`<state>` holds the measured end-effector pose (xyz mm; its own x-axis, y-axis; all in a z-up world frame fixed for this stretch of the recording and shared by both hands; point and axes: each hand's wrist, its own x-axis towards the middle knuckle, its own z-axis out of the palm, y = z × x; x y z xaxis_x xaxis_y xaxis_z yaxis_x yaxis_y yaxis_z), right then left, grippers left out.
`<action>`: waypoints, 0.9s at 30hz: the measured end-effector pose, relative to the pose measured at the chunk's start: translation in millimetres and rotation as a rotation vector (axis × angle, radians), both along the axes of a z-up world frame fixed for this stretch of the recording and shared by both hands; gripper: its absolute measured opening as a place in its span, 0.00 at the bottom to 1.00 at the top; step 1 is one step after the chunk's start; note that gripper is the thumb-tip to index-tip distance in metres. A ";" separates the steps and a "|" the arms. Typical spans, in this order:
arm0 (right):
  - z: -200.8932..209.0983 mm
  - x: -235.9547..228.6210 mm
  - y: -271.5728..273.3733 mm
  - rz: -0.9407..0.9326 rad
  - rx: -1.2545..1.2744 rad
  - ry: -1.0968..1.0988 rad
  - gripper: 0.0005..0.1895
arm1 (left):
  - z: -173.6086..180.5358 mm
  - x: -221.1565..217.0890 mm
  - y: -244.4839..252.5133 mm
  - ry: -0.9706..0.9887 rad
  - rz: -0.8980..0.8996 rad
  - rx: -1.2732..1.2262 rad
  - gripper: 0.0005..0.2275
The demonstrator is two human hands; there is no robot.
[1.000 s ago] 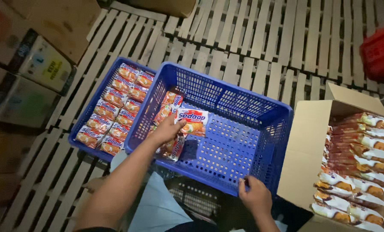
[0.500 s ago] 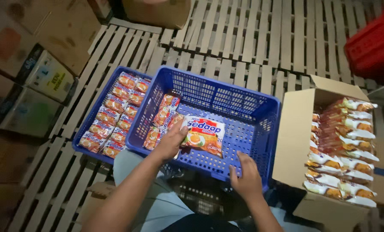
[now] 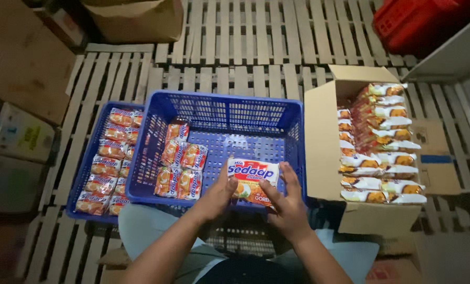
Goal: The person transfers packaged instant noodles from a cardboard box into a blue plastic crate, arranging them in neat rows. After filling the crate, the person closes the cardboard box and places it aside.
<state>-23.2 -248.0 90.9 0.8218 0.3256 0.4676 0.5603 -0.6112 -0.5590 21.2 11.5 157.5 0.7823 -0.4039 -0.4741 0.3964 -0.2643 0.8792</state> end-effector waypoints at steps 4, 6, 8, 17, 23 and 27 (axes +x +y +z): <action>10.9 -7.4 -3.2 -0.080 -0.125 -0.171 0.44 | 4.2 -2.7 -8.9 -0.072 -0.039 0.168 0.54; 19.2 -10.1 -7.3 -0.085 -0.142 -0.323 0.37 | 4.2 -4.6 -7.8 -0.111 -0.067 -0.082 0.56; 12.3 -6.1 -14.6 -0.146 -0.127 -0.361 0.37 | -14.4 -6.7 -6.3 -0.162 -0.063 -0.263 0.61; 61.4 10.5 -122.5 -0.252 -0.167 -0.317 0.34 | -106.9 -13.5 39.4 -0.202 -0.148 0.352 0.33; 110.4 26.2 -204.2 -0.350 -0.224 -0.266 0.29 | -184.7 -35.8 67.4 -0.671 -0.536 0.867 0.33; 117.4 40.1 -249.1 -0.500 -0.187 0.141 0.32 | -206.6 -30.4 63.0 -0.505 -0.601 1.113 0.37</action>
